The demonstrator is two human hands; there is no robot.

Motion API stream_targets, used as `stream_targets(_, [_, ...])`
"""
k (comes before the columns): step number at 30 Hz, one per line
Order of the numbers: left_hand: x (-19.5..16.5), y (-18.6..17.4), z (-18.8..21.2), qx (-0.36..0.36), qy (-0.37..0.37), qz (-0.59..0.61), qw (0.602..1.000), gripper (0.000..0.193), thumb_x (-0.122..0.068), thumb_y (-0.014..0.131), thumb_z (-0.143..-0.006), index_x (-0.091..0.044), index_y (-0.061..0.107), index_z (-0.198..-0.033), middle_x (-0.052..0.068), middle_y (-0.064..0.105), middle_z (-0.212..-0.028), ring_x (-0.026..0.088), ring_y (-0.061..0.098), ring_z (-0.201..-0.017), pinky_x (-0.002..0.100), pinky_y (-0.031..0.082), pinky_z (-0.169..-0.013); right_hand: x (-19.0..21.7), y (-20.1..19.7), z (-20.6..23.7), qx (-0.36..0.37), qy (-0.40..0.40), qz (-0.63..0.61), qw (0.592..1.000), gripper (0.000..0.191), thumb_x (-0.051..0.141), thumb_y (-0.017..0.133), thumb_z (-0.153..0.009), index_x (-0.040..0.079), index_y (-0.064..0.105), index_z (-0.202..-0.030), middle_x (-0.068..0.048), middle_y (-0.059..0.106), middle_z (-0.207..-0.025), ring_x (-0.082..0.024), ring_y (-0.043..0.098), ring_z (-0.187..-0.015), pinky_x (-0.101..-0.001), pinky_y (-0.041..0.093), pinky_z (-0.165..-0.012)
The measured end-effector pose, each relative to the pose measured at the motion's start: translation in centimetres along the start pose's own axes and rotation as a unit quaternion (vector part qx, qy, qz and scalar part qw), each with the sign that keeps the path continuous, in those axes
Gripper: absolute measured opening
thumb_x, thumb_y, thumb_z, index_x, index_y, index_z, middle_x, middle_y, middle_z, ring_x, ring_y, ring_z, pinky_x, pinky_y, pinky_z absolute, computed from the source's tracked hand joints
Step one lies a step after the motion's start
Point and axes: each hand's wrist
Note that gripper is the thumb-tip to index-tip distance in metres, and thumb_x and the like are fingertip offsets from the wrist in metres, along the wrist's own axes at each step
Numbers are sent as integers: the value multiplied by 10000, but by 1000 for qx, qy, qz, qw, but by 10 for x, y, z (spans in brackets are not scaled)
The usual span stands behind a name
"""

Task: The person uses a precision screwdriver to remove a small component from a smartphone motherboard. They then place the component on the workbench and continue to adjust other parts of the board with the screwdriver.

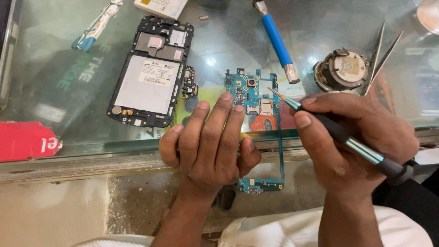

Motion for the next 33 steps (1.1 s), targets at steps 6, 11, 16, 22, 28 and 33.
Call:
stream_targets(6, [-2, 1, -1, -2, -6, -5, 1000, 407, -358, 392, -1095, -165, 738, -1188, -7, 761, -1241, 187, 594, -1189, 418, 283, -1081, 14, -1, -11, 43, -1, 17, 999, 217, 52, 812, -880, -29, 709, -1053, -152, 749, -1034, -133, 708, -808, -195, 497, -632])
stream_targets(11, [-2, 2, -2, -1, -10, -5, 1000, 414, -362, 390, -1092, -165, 743, -1180, -11, 763, -1236, 184, 594, -1185, 419, 283, -1077, 13, 0, -15, 52, -31, -24, 998, 278, 227, 713, -980, -28, 712, -1091, -159, 738, -1068, -150, 701, -828, -209, 507, -693])
stream_targets(16, [-3, 3, -1, -5, -10, -6, 1000, 406, -354, 397, -1092, -170, 750, -1171, -20, 765, -1231, 181, 592, -1175, 416, 291, -1074, 6, -3, -12, 56, -59, -1, 997, 446, 337, 473, -1150, -31, 711, -1069, -154, 699, -977, -161, 663, -817, -217, 492, -716])
stream_targets(22, [-2, 3, -1, -7, 1, -18, 1000, 449, -349, 387, -1077, -166, 776, -1207, -26, 756, -1239, 184, 588, -1168, 421, 296, -1066, 4, -3, -5, 20, -24, 41, 999, 402, 233, 465, -1180, -40, 741, -1076, -126, 694, -868, -133, 641, -697, -183, 449, -625])
stream_targets(28, [-3, 1, -1, -3, 0, -28, 1000, 484, -367, 378, -1072, -171, 789, -1237, -20, 741, -1258, 189, 585, -1167, 429, 297, -1065, -10, -7, 8, -5, 0, 27, 1000, 147, -129, 553, -1076, -106, 698, -1080, -140, 705, -935, -142, 695, -786, -183, 546, -726])
stream_targets(33, [-2, 2, -2, -11, 2, -26, 1000, 477, -359, 383, -1069, -170, 790, -1231, -21, 742, -1245, 190, 588, -1159, 425, 300, -1059, -14, -9, 6, 8, -22, -4, 1000, 120, -137, 566, -1044, -123, 679, -1082, -174, 711, -987, -170, 737, -823, -209, 596, -753])
Point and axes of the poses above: each hand's wrist, its own z-axis away from the middle knuckle, its own y-axis out of the palm, x = y × z
